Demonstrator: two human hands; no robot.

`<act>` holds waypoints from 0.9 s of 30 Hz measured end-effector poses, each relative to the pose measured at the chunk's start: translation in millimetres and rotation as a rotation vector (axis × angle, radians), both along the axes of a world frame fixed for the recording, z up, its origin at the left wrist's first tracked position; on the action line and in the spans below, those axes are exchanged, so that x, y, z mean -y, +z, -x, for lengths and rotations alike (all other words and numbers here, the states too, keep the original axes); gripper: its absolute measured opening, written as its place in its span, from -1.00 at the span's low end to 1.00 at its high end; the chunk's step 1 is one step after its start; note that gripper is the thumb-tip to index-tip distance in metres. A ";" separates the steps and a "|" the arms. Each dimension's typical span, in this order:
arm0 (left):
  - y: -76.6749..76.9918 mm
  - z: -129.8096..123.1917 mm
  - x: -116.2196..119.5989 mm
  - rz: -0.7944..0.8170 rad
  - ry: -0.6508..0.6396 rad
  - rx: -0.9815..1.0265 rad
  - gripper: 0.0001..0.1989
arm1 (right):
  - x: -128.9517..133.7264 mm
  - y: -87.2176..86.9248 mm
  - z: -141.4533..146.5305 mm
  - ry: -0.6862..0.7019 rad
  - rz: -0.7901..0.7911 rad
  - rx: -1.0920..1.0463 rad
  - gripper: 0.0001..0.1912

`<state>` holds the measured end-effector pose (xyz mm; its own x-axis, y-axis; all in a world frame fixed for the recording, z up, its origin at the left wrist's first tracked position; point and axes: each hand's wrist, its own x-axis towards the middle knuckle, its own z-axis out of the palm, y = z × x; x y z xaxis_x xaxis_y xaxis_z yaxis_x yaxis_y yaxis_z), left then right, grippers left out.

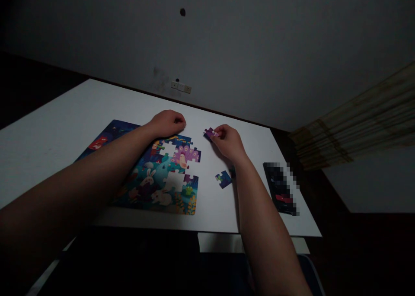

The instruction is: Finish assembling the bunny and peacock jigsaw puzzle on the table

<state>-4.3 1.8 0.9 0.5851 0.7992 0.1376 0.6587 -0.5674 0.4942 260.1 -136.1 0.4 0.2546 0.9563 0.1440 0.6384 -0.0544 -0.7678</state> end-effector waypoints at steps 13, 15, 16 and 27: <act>-1.2 -1.3 1.1 0.012 0.011 0.052 -0.71 | 28.9 30.7 28.2 0.573 0.357 -0.360 -0.69; -1.2 -1.3 1.0 0.016 0.007 0.054 -0.72 | 28.0 29.5 26.7 0.568 0.352 -0.361 -0.69; -1.2 -1.4 1.0 0.016 0.004 0.054 -0.72 | 27.9 29.5 26.3 0.562 0.347 -0.368 -0.66; 1.3 -1.1 3.5 0.018 0.008 0.047 -0.71 | 36.2 43.1 40.7 0.559 0.436 -0.356 -0.63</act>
<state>-3.2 -1.7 2.2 0.5722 0.8062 0.1503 0.6388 -0.5531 0.5347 219.3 -172.3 43.5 -0.3199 0.9074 -0.2727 0.3799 -0.1408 -0.9143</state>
